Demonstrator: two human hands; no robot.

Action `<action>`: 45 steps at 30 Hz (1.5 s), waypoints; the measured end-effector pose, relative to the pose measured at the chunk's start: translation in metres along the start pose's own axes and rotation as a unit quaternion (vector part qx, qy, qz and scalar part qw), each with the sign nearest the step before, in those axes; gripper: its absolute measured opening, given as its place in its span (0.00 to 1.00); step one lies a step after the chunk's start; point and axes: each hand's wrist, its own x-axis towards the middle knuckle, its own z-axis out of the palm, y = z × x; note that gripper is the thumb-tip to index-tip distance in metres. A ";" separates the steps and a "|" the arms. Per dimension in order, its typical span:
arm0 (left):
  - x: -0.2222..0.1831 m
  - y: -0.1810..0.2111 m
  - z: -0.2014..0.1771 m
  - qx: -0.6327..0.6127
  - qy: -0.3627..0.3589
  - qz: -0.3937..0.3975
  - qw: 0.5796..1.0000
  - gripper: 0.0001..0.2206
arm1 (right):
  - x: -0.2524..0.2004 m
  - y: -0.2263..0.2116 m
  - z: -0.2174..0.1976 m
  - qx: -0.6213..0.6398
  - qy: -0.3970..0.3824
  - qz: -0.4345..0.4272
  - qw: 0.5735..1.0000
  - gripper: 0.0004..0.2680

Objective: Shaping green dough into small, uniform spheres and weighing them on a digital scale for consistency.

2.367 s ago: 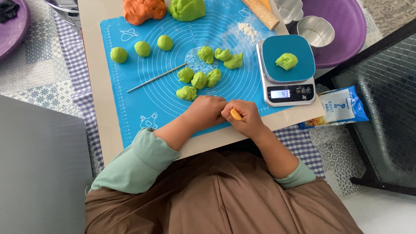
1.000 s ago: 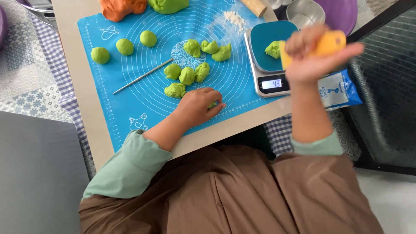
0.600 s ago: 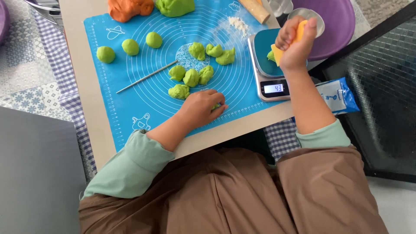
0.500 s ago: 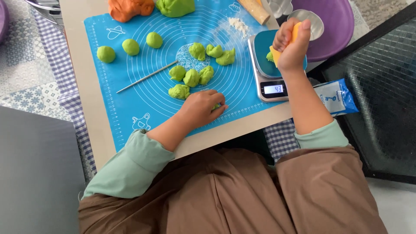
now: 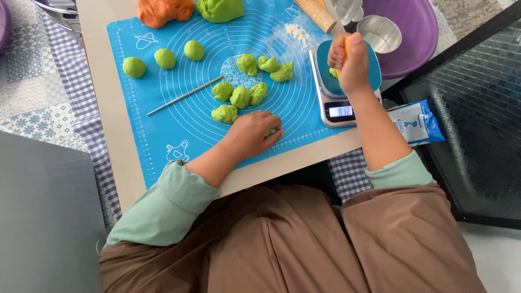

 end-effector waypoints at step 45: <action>0.007 -0.009 0.012 -0.548 0.172 -0.189 0.796 0.35 | -0.080 -0.010 -0.008 -0.302 0.097 -0.297 0.901 0.28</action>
